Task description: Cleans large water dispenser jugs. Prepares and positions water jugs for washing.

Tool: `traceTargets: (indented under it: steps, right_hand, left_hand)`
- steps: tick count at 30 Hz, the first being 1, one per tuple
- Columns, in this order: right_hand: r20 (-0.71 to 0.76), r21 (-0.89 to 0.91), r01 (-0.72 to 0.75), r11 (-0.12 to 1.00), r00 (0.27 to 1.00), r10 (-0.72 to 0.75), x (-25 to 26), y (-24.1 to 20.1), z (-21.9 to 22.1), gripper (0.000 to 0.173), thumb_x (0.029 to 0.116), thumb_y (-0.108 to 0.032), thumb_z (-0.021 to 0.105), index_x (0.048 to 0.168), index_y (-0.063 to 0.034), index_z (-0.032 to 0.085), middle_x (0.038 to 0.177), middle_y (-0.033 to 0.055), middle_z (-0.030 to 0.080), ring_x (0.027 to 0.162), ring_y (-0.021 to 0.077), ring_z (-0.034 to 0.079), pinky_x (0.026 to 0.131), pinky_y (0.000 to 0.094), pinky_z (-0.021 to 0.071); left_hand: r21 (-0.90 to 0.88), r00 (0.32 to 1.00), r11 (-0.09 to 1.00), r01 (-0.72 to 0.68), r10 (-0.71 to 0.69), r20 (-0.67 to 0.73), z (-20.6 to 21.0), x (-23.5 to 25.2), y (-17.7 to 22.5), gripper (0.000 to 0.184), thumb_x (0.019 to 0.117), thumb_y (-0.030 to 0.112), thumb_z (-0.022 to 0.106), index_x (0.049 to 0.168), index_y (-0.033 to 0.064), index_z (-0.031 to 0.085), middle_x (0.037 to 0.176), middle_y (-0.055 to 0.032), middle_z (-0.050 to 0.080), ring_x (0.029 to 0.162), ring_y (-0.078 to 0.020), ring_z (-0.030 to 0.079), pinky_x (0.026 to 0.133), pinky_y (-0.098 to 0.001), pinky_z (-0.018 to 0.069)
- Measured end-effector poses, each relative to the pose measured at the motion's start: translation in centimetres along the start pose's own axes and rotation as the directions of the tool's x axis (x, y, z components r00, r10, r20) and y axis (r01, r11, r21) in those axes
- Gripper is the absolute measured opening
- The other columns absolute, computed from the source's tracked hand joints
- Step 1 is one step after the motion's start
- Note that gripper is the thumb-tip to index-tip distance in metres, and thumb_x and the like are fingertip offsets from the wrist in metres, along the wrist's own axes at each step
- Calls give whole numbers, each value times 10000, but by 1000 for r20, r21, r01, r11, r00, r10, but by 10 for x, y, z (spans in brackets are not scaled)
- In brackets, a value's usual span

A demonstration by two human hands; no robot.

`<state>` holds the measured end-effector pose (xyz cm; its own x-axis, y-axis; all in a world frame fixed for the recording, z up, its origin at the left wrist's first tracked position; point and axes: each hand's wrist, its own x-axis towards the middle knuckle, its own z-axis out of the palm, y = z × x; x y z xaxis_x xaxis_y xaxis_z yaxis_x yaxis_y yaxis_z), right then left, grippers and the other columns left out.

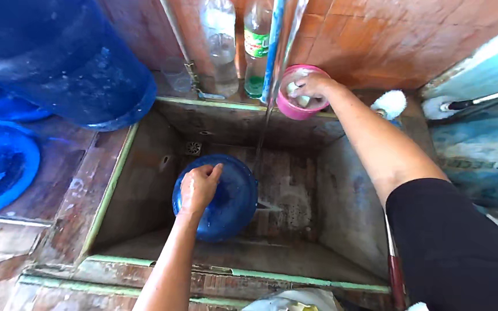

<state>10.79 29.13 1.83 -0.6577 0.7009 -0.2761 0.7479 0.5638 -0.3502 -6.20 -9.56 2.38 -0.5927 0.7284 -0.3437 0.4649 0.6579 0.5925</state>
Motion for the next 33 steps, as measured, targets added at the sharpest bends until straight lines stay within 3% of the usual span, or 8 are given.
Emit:
traceTargets:
  steps: [2, 4, 9, 13, 16, 24, 28, 33]
  right_hand:
    - [39, -51, -66, 997, 997, 68, 4, -1, 13, 514, 1072, -435, 514, 1415, -65, 614, 1428, 320, 549, 1371, 510, 479, 1112, 723, 319]
    - [47, -82, -135, 988, 989, 139, 5, -8, 26, 510, 1104, -342, 444, 1487, -13, 510, 1509, 350, 440, 1429, 531, 389, 1127, 722, 294]
    - [-56, -106, -244, 964, 969, 239, 1, -22, 36, 487, 1049, -244, 553, 1402, 92, 539, 1478, 343, 481, 1396, 528, 436, 1094, 732, 340]
    - [-107, 85, -122, 989, 986, 131, 0, -12, -1, 407, 1005, -238, 648, 1359, -37, 647, 1383, 311, 585, 1328, 510, 515, 1078, 737, 354]
    - [-253, 266, -49, 963, 960, 118, -20, -25, -45, 339, 965, -143, 665, 1281, -21, 676, 1250, 286, 654, 1179, 452, 617, 1002, 668, 446]
    - [-497, 253, 108, 962, 867, 33, -51, -57, -105, 360, 960, -125, 618, 1281, 36, 639, 1289, 249, 637, 1214, 320, 611, 1054, 505, 457]
    - [-490, 266, 70, 961, 869, 72, -46, -55, -88, 325, 963, -168, 636, 1241, -4, 673, 1210, 233, 676, 1136, 351, 650, 987, 585, 482]
    - [-323, 206, -60, 977, 938, 126, -36, -45, -49, 383, 1013, -232, 625, 1314, 4, 653, 1329, 308, 617, 1292, 486, 552, 1072, 696, 383]
  left_hand:
    - [3, 1000, 1000, 0, 0, 4, 0, 1, -1, 441, 1073, 370, 534, 881, 21, 724, 857, -145, 720, 884, -326, 679, 840, -590, 477]
    - [-1, 1000, 1000, 5, -5, 8, -1, 2, -2, 440, 1074, 373, 530, 888, 27, 728, 851, -146, 712, 873, -326, 670, 833, -598, 475]
    - [-4, 1000, 1000, 14, -14, -10, 1, 2, -2, 441, 1074, 368, 533, 842, 40, 716, 799, -135, 682, 809, -316, 640, 775, -584, 462]
    - [-3, 1000, 1000, 15, -15, -5, 1, 3, -4, 443, 1074, 379, 531, 853, 42, 715, 808, -138, 687, 817, -321, 648, 777, -586, 470]
    - [1, 1000, 1000, 4, -4, -8, 2, 3, -4, 451, 1075, 384, 529, 846, 41, 710, 804, -142, 683, 816, -330, 644, 771, -592, 463]
    - [-11, 1000, 1000, 10, -10, -10, 1, 1, -1, 441, 1081, 369, 517, 901, 23, 725, 864, -161, 711, 880, -350, 663, 830, -612, 467]
    - [1, 1000, 1000, 18, -18, -12, 1, 2, -2, 452, 1083, 381, 508, 883, 33, 716, 851, -147, 710, 867, -341, 661, 821, -604, 467]
    - [2, 1000, 1000, 16, -16, -17, 2, 3, -4, 465, 1079, 383, 517, 850, 21, 699, 821, -162, 693, 833, -352, 655, 793, -610, 468]
